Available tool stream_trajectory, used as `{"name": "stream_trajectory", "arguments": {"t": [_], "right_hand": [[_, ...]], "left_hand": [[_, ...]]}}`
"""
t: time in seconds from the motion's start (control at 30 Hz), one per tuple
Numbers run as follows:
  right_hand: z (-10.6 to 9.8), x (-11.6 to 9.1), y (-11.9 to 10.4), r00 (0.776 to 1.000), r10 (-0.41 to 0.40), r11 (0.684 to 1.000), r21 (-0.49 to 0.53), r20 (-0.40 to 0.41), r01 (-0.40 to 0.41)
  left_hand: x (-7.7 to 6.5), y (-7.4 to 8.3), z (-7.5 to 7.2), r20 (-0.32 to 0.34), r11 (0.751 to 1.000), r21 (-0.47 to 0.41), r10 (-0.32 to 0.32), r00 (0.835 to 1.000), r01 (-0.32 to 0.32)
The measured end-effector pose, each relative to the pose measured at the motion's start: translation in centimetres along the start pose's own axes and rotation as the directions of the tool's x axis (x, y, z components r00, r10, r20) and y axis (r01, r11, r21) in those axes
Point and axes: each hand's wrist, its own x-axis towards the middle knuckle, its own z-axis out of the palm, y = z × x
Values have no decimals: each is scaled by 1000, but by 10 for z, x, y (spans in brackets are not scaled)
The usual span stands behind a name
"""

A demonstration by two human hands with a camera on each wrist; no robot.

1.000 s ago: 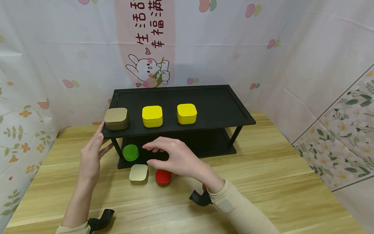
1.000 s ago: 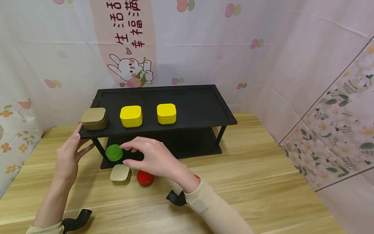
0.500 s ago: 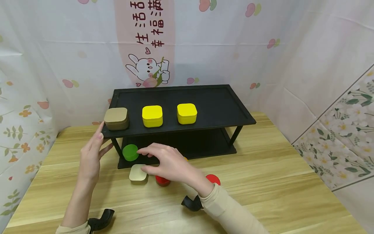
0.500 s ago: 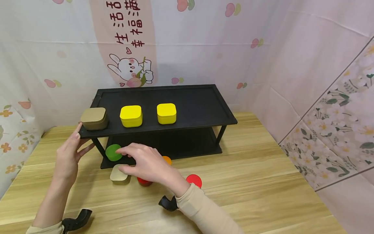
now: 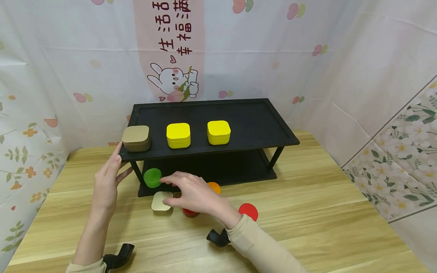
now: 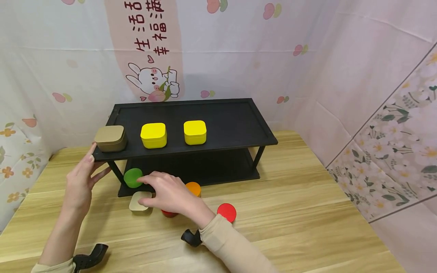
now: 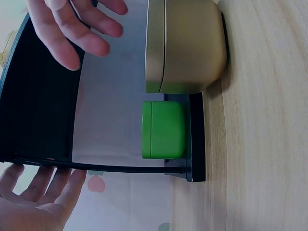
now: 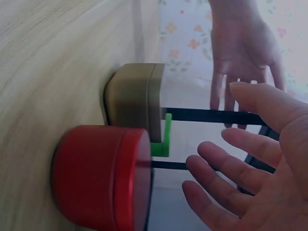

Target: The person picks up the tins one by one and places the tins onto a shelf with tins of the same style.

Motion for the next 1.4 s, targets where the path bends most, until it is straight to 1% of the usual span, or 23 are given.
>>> {"name": "stream_trajectory", "arguments": {"t": [0.37,0.5,0.7,1.03,1.4], "right_hand": [[15,6,2,998,35,998,-48,43,-33],[20,8,1,997,41,998,-59,62,-38],[27,9,-1,995,35,995,-91,90,-26],[34,11,-2,995,44,991,-132,91,-31],[40,12,-1,994,58,986,-161,97,-42]], "left_hand": [[0,0,1,1,1000,4,3,1000,-3],[0,0,1,-6,1000,2,3,1000,-3],[-1,0,0,2,1000,7,11,1000,-11],[-1,0,1,-7,1000,-3,10,1000,-10],[0,0,1,0,1000,6,13,1000,-13]]}}
